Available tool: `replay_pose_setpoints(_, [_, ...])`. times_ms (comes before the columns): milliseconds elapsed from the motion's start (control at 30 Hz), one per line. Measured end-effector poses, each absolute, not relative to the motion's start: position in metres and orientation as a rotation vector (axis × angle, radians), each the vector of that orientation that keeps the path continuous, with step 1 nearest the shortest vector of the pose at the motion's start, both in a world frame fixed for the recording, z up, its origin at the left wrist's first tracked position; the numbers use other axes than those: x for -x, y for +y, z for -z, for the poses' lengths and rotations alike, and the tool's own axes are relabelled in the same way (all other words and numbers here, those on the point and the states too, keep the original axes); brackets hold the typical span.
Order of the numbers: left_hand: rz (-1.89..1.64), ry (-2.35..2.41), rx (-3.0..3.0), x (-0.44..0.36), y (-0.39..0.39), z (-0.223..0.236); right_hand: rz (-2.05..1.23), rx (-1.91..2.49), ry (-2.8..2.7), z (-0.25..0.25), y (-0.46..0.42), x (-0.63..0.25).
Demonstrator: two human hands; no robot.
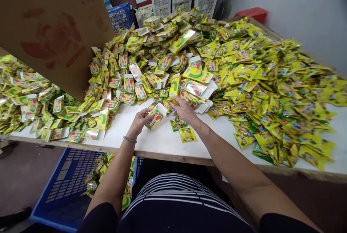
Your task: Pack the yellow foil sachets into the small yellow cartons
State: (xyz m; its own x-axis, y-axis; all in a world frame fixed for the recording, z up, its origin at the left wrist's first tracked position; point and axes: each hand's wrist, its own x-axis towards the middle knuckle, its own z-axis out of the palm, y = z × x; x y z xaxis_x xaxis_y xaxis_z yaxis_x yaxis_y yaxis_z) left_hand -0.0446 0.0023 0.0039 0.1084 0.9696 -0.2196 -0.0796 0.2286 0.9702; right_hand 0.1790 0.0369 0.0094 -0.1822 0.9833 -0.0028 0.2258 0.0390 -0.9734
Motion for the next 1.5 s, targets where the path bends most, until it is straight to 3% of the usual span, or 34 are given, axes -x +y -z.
replay_pose_setpoints(233, [-0.987,1.2,-0.992,0.042,0.022,0.015,-1.307,1.265,-1.492,0.015,0.05,-0.191])
replay_pose_setpoints(633, [-0.802,1.13,-0.969,0.032,0.018,0.01,-0.798,1.227,-2.074,0.012,0.048,-0.193])
replay_pose_setpoints(800, [-0.859,1.119,-0.893,0.026,0.015,0.01,-0.962,1.198,-1.944,0.007,0.04,-0.182])
replay_pose_setpoints(933, [-0.891,1.144,-0.894,0.024,0.014,0.011,-1.022,1.255,-1.854,0.006,0.041,-0.184])
replay_pose_setpoints(1067, [-0.902,1.173,-0.903,0.025,0.015,0.014,-0.823,1.379,-1.901,0.005,0.042,-0.201])
replay_pose_setpoints(1333, [-0.984,1.219,-0.874,0.031,0.017,0.018,-0.685,1.687,-2.456,0.006,0.034,-0.223])
replay_pose_setpoints(1500, [-0.994,1.213,-0.868,0.031,0.013,0.017,-0.848,1.623,-2.021,0.006,0.042,-0.221])
